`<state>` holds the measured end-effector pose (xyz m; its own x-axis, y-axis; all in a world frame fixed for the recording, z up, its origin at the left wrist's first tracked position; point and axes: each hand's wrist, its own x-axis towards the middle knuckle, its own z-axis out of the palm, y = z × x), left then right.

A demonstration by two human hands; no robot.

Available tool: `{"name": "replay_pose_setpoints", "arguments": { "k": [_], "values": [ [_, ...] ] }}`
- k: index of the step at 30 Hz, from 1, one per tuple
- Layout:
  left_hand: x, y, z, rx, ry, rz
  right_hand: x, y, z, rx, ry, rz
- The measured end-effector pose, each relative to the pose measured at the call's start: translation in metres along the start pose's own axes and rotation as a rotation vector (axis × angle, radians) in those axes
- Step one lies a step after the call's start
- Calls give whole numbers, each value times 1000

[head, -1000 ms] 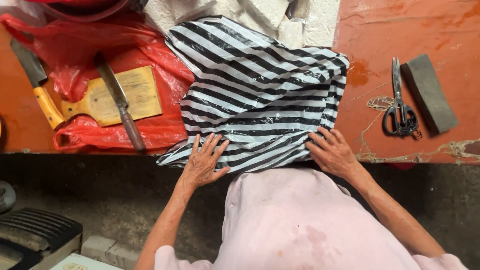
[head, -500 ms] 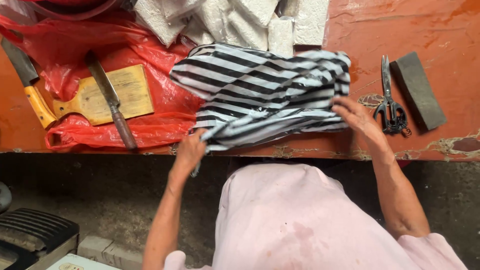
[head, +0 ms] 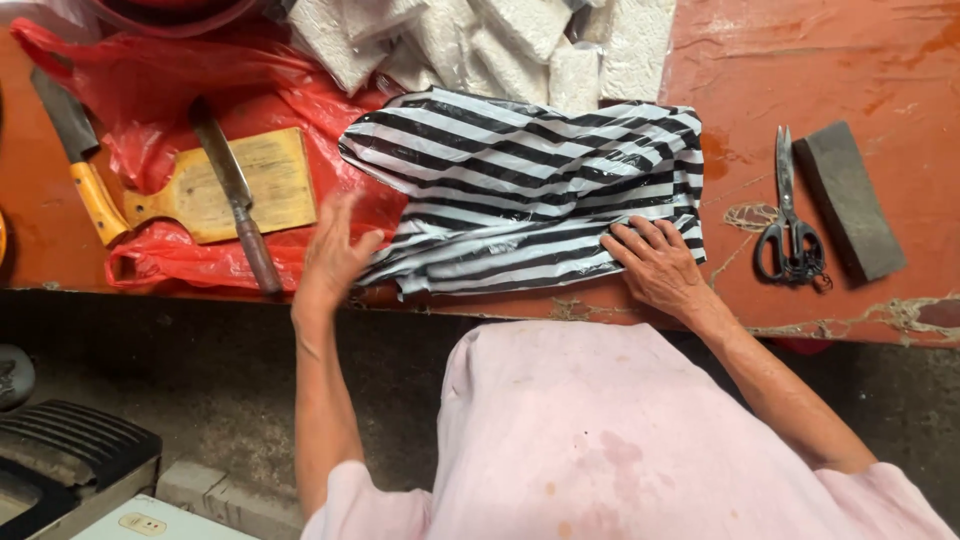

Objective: The person uses scissors to cut open multiple small plastic-wrapped packets of white food items on a table. They repeatedly pick up packets, cut them open, and place them aside. A striped bag is briefly handled and set aside.

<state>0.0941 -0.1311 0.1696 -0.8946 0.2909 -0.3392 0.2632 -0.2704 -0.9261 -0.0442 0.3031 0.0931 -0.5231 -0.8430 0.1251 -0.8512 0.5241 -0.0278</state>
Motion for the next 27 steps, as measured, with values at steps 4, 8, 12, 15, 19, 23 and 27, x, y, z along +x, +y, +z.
{"name": "replay_pose_setpoints", "arguments": {
  "k": [4, 8, 12, 15, 19, 23, 27],
  "values": [
    [19, -26, -58, -1932, 291, -532, 9, 11, 1, 99, -82, -12],
    [45, 6, -81, -1940, 387, -485, 25, 30, -12, 517, -439, 291],
    [65, 44, -55, -2275, 125, -453, 44, 47, -27, 752, -527, 374],
    [82, 57, -39, -2362, -160, -376, 43, 39, -42, 2, -301, 249],
    [105, 57, -36, -2309, -193, -384, 36, 18, -51, 102, 291, -108],
    [114, 38, -30, -2322, -309, -345, 42, 6, -22, 96, 107, -141],
    [99, -1, -23, -2456, -213, -532, 45, 36, 12, 160, -204, -36]
  ]
}}
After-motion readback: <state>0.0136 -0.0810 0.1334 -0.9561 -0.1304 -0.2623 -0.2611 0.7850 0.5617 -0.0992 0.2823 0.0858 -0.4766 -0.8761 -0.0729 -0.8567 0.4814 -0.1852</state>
